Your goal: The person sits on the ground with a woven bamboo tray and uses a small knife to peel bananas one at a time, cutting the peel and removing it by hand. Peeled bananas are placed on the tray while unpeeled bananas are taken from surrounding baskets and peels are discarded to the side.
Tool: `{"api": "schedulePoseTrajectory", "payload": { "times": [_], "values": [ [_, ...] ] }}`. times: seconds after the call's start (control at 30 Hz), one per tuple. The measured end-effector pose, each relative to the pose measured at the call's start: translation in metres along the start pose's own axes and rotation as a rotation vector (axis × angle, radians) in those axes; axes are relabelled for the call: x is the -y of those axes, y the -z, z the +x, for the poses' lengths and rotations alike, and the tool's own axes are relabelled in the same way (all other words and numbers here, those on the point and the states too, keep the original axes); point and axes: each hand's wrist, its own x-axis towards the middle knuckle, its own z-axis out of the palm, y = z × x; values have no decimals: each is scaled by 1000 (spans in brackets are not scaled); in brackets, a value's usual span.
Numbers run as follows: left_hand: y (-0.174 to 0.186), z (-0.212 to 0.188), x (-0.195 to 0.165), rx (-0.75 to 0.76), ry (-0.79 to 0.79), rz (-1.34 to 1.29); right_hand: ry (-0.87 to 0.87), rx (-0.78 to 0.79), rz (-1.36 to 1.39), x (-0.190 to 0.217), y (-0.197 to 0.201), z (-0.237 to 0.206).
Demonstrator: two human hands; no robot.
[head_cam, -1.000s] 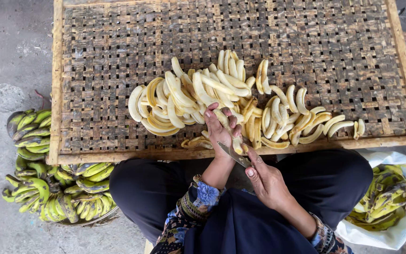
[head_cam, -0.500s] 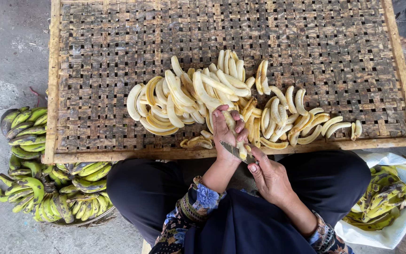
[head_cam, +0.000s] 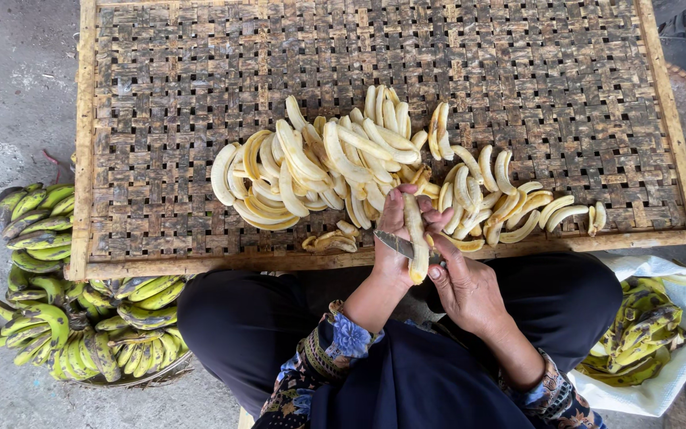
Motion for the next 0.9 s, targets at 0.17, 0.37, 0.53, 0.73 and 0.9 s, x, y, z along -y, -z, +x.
{"api": "schedulePoseTrajectory", "payload": {
  "times": [0.17,0.37,0.53,0.73,0.9],
  "values": [
    [7,-1,7,4,23,33,-58,3,-60,-2,3,7],
    [9,-2,17,93,-18,-10,-78,-2,-90,-4,6,16],
    [15,0,16,110,-16,68,-101,18,-134,-7,10,22],
    [19,2,14,100,163,-138,-99,33,-170,-12,14,30],
    [13,6,16,-58,201,-64,-143,49,-211,-17,14,34]
  ]
}}
